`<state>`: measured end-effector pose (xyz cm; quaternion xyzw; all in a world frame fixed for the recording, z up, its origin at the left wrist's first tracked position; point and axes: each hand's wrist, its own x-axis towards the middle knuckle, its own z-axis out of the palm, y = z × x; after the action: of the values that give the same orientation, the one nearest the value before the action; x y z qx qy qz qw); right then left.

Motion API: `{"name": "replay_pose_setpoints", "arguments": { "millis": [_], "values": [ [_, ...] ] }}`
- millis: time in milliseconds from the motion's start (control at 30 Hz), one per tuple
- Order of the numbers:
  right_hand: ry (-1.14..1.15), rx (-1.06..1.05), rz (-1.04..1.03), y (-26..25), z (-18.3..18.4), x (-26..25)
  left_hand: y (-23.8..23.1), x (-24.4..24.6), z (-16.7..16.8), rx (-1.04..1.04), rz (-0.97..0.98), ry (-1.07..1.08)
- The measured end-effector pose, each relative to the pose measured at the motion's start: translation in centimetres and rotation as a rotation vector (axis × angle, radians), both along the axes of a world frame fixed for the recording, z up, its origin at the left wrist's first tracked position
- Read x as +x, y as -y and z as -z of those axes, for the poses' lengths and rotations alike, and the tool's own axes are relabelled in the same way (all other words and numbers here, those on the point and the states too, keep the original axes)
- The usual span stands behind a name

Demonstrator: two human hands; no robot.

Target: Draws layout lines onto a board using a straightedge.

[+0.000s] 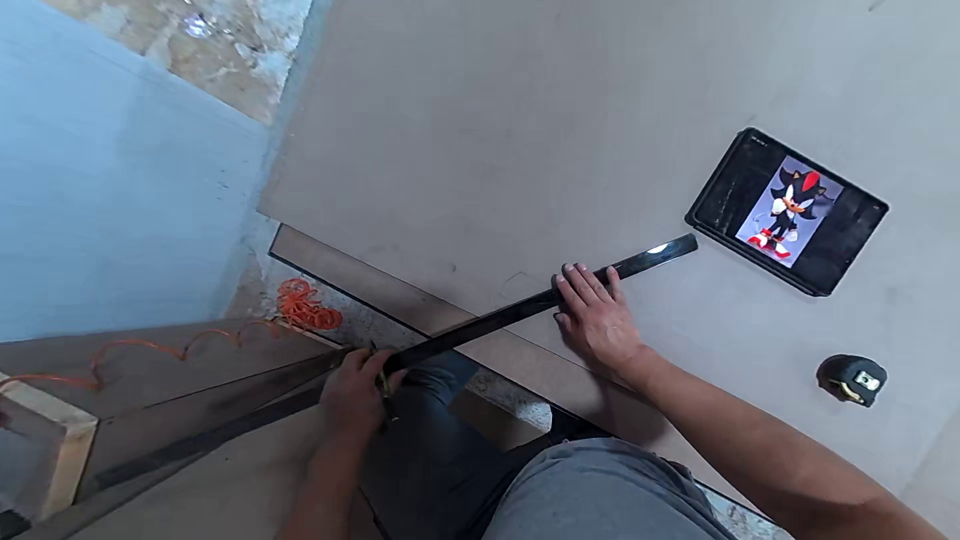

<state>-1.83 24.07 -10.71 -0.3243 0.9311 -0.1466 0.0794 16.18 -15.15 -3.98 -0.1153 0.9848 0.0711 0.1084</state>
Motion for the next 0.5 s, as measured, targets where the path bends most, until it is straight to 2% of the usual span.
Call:
{"name": "replay_pose_setpoints", "arguments": {
  "millis": [233,500],
  "values": [
    [-0.051,-0.013,-0.026,0.9,1.5,-0.1,2.9,1.5,1.4,-0.038,-0.079,0.26],
    [-0.077,-0.125,-0.022,1.4,1.9,-2.7,1.9,2.2,2.0,-0.036,-0.15,0.337]
  ]
}}
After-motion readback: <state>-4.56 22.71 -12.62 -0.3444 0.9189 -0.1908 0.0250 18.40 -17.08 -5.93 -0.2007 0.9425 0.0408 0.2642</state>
